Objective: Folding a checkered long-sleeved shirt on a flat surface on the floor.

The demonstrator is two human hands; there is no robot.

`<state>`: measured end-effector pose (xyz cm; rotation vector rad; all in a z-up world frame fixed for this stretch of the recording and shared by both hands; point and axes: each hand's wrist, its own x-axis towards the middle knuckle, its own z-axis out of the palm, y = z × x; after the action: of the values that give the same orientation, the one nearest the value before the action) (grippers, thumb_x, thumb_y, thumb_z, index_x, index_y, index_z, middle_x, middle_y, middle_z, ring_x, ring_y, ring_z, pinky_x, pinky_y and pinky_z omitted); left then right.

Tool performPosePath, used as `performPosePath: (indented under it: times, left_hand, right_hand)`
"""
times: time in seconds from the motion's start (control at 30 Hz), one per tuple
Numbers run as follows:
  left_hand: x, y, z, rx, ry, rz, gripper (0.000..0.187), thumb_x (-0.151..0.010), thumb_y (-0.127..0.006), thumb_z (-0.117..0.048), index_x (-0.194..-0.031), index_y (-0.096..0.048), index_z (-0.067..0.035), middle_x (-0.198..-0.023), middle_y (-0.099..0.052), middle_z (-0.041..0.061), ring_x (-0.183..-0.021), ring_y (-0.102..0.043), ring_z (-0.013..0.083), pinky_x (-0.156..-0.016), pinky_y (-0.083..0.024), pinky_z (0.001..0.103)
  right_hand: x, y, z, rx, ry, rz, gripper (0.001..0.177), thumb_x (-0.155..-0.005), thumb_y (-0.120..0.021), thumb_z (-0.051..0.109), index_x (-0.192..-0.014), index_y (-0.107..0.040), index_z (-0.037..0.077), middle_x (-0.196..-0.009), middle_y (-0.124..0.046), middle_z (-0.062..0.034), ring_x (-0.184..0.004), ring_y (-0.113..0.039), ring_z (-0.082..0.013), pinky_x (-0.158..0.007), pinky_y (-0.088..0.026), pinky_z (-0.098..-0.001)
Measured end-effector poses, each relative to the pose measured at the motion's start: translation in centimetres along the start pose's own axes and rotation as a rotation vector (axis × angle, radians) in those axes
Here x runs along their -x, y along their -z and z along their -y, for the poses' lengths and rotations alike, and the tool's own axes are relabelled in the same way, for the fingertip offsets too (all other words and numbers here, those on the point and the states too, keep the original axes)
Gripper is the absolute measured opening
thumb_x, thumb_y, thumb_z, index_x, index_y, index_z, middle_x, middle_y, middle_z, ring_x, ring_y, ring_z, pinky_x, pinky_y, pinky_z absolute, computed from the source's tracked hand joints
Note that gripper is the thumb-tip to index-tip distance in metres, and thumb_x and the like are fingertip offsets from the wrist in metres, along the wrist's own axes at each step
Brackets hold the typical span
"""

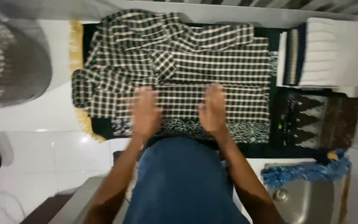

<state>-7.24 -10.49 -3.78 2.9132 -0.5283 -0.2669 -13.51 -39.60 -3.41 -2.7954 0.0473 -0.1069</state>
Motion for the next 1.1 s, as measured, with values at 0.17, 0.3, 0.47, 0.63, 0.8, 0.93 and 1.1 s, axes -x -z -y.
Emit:
performPosePath:
  times: [0.17,0.3,0.47,0.63,0.8,0.93,1.1]
  left_hand:
    - [-0.4,-1.5,-2.1,0.05,-0.257,-0.039,0.07,-0.106,-0.049,-0.037,-0.163,-0.028,-0.003,-0.173,-0.018,0.019,-0.16,-0.009,0.0358,-0.125,-0.009,0.064]
    - [1.0,1.5,7.1,-0.061,-0.1,0.064,0.063,-0.107,-0.035,-0.041,-0.164,-0.024,-0.016,-0.173,-0.009,0.011,-0.159,-0.005,0.0323,-0.124,-0.005,0.063]
    - [4.7,2.2,16.6,-0.15,0.027,-0.015,0.064,-0.107,-0.032,-0.039,-0.164,-0.026,-0.011,-0.173,-0.012,0.013,-0.16,-0.008,0.0375,-0.124,-0.005,0.066]
    - [7.7,0.3,17.6,-0.094,0.395,-0.565,0.05,-0.112,-0.057,-0.026,-0.158,-0.049,-0.007,-0.17,-0.034,0.018,-0.158,-0.028,0.0401,-0.123,-0.016,0.068]
    - [8.3,1.5,14.8,0.232,0.571,-0.62,0.038,-0.097,-0.076,-0.035,-0.124,-0.065,-0.011,-0.127,-0.061,0.01,-0.123,-0.049,0.0344,-0.098,-0.034,0.056]
    - [7.5,2.0,15.1,0.402,0.612,-0.608,0.043,-0.089,-0.08,-0.037,-0.12,-0.066,-0.012,-0.111,-0.062,0.007,-0.109,-0.051,0.0326,-0.089,-0.035,0.054]
    - [7.4,2.1,17.0,0.24,0.598,-0.498,0.031,-0.085,-0.084,-0.038,-0.104,-0.071,-0.017,-0.103,-0.063,0.005,-0.104,-0.051,0.0338,-0.078,-0.034,0.055]
  right_hand:
    - [-0.9,-3.2,4.3,0.07,0.259,0.169,0.062,-0.105,-0.058,0.03,-0.155,-0.039,0.0,-0.169,-0.026,-0.0238,-0.157,-0.02,-0.044,-0.126,-0.014,-0.0615]
    - [0.0,2.0,-1.5,0.057,0.012,0.081,0.067,-0.098,-0.062,0.04,-0.15,-0.049,0.0,-0.163,-0.035,-0.0289,-0.153,-0.026,-0.0475,-0.124,-0.015,-0.0648]
    - [3.6,2.1,-11.5,0.206,-0.122,-0.033,0.069,-0.113,-0.05,0.04,-0.158,-0.039,-0.012,-0.168,-0.029,-0.0354,-0.158,-0.023,-0.052,-0.128,-0.011,-0.0647]
    - [4.2,1.4,-12.7,0.103,-0.197,-0.045,0.076,-0.111,-0.045,0.045,-0.162,-0.033,-0.011,-0.172,-0.024,-0.0335,-0.16,-0.018,-0.0523,-0.129,-0.008,-0.063]
    - [3.6,-0.2,-12.3,0.099,-0.231,-0.067,0.087,-0.107,-0.045,0.055,-0.158,-0.033,-0.015,-0.167,-0.024,-0.0371,-0.155,-0.019,-0.055,-0.125,-0.011,-0.0656]
    - [3.7,-0.6,-11.7,0.093,-0.204,-0.121,0.086,-0.11,-0.04,0.057,-0.158,-0.035,-0.015,-0.167,-0.024,-0.0379,-0.156,-0.019,-0.0565,-0.125,-0.015,-0.0681]
    - [4.1,-0.9,-12.3,0.118,-0.176,-0.131,0.085,-0.11,-0.041,0.056,-0.159,-0.034,-0.013,-0.168,-0.025,-0.0365,-0.157,-0.019,-0.0549,-0.126,-0.015,-0.0691]
